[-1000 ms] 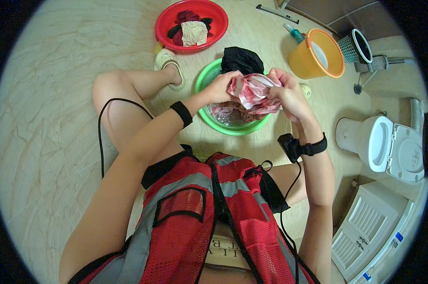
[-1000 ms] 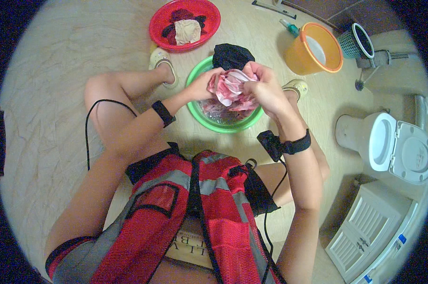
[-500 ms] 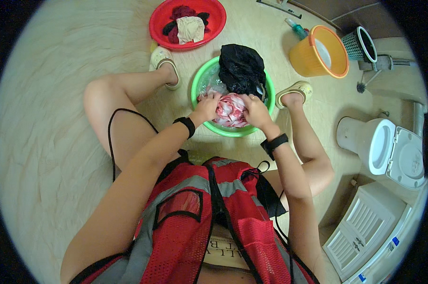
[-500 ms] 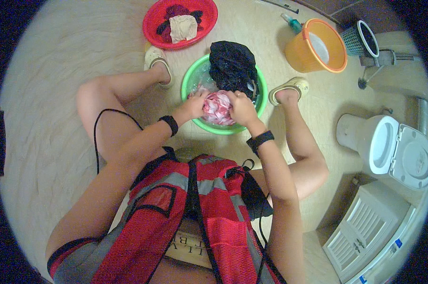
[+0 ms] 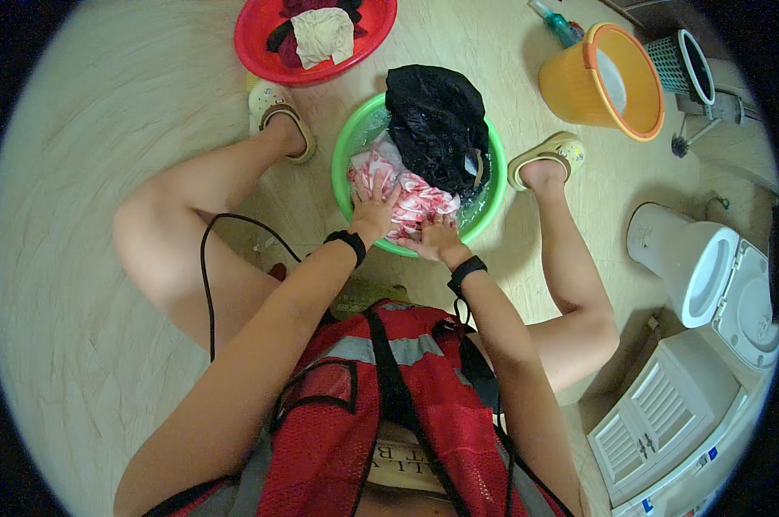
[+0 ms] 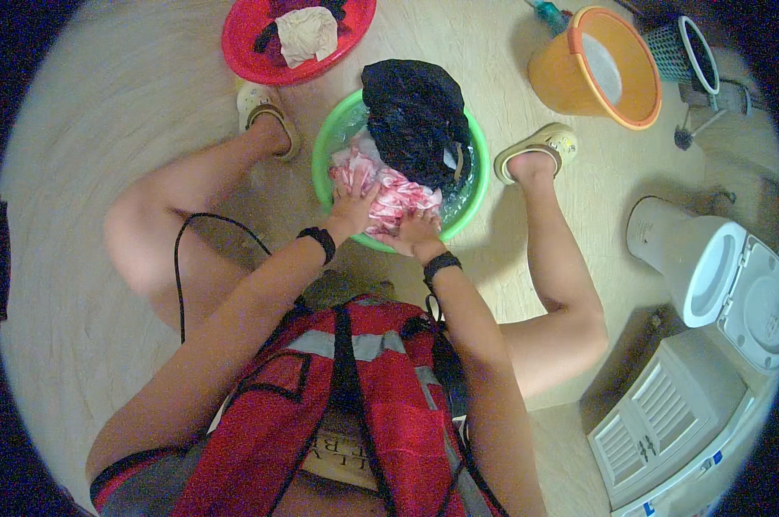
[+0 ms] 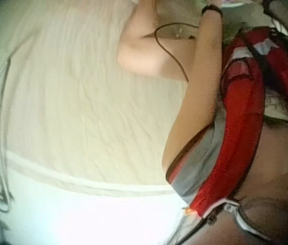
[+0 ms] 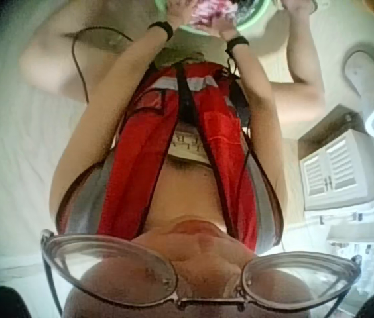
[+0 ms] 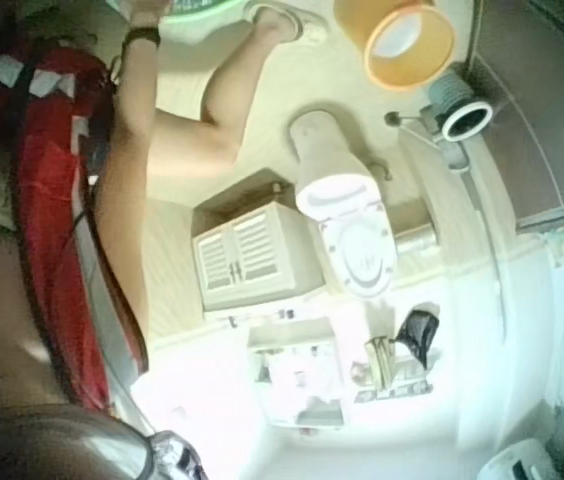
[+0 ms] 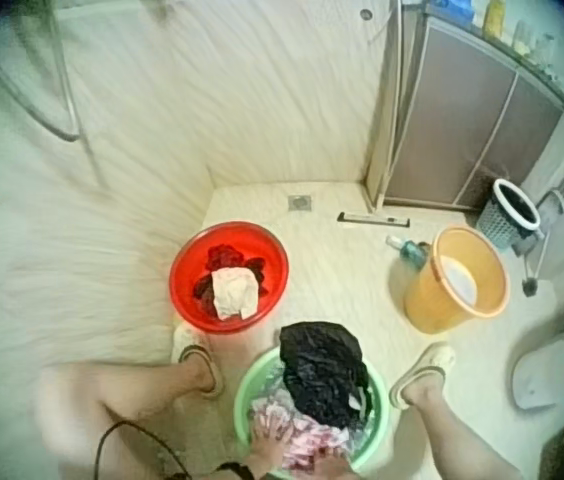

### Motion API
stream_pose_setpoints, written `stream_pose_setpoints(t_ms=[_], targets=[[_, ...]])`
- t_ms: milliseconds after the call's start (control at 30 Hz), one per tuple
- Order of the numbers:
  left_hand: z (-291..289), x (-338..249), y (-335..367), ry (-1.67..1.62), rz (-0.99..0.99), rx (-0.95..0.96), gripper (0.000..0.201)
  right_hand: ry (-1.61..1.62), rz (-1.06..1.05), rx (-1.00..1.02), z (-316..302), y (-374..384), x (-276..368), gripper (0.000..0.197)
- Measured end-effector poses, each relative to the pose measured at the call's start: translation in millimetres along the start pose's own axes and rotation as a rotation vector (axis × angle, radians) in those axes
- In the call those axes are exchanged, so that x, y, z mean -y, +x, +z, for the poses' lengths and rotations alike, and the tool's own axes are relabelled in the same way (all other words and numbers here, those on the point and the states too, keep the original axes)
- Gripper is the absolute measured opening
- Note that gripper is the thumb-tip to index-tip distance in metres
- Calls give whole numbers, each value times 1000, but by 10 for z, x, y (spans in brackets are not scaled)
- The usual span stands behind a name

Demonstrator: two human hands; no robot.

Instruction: The person sits on the floor and hand-washes several pieces of clothing in a green basin filled with water. They scrub and rinse a black garment, a red garment, and a patterned cloth, then wring out the excess water and place the items into a red basin.

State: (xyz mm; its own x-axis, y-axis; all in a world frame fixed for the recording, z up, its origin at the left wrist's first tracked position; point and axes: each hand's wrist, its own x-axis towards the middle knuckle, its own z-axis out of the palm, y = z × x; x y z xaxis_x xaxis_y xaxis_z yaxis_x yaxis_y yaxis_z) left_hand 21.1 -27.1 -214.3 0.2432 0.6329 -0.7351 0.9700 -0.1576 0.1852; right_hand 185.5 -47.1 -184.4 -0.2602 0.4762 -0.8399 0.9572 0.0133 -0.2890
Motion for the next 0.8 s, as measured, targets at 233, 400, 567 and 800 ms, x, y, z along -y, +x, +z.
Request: stream_pose_setpoints(t_ms=[233,400,567,800], targets=[[293,-13,365,43,-30,-122,45,2,25,50,108,444,-18,81],[509,51,687,-29,21,65,24,-16,-59,93,231,688,-136,69],[798,79,927,20,56,-57,22,91,-18,-48,556,907,-281,51],[675,93,916,78,30,144,23,99,47,-144,325,795,-211,35]])
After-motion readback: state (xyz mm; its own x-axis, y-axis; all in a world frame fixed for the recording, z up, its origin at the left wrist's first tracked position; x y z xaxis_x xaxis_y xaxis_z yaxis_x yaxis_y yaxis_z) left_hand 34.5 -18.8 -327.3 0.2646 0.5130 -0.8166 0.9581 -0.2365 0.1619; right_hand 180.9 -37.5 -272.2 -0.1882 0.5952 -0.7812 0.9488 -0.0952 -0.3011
